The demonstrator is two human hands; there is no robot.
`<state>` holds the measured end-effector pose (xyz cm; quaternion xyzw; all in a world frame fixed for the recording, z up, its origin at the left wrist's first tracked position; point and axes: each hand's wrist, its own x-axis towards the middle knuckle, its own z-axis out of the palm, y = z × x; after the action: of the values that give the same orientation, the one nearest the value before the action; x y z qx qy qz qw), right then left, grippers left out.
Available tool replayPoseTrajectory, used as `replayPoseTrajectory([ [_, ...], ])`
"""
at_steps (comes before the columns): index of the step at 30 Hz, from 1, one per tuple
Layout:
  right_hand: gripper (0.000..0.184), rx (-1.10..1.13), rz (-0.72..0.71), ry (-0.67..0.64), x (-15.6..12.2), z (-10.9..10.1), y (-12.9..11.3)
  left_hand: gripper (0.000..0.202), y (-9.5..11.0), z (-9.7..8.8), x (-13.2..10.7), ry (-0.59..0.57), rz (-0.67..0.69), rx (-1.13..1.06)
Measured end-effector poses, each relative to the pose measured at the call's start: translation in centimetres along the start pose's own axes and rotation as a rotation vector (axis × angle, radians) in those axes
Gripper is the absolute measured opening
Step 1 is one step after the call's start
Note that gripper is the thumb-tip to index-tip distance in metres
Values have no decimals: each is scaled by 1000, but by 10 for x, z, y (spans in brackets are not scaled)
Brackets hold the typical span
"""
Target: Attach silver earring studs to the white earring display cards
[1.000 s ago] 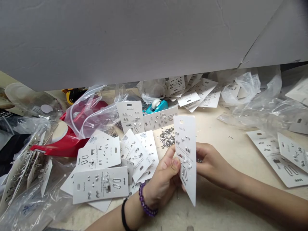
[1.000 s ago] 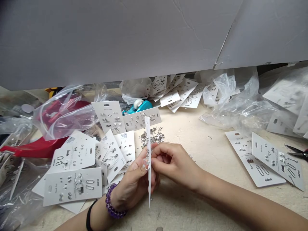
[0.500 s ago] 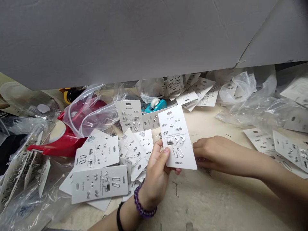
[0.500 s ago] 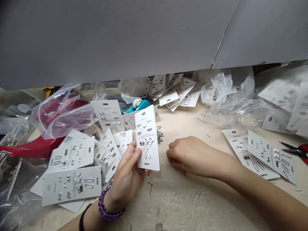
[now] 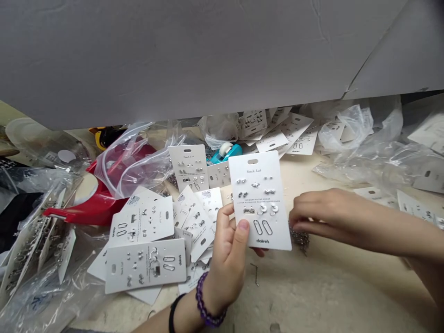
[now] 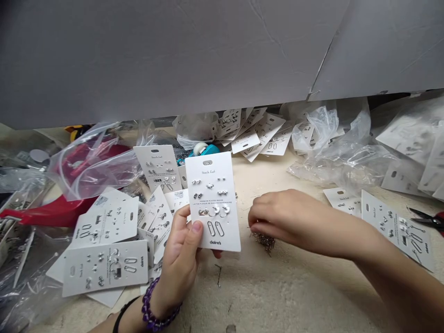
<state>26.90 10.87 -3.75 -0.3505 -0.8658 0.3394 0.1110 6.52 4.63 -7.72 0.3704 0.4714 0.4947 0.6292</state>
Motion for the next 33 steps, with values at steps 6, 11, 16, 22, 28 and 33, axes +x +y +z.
replayPoseTrajectory([
  [6, 13, 168, 26, 158, 3, -3, -15, 29, 2, -2, 3, -21, 37, 119],
  [11, 15, 128, 137, 210, 11, 16, -21, 30, 0, -2, 3, -43, 28, 148],
  [16, 16, 128, 244, 291, 15, 22, -21, 29, -1, -1, 1, -40, 40, 143],
  [22, 23, 736, 319, 212, 23, 27, -7, 27, 4, -1, 3, -62, -10, 85],
  [28, 18, 934, 299, 94, 20, 27, -7, 32, 6, -3, 6, -69, -86, 23],
  [33, 15, 814, 281, 130, 17, 31, -19, 50, 3, -2, 14, -103, -17, -106],
])
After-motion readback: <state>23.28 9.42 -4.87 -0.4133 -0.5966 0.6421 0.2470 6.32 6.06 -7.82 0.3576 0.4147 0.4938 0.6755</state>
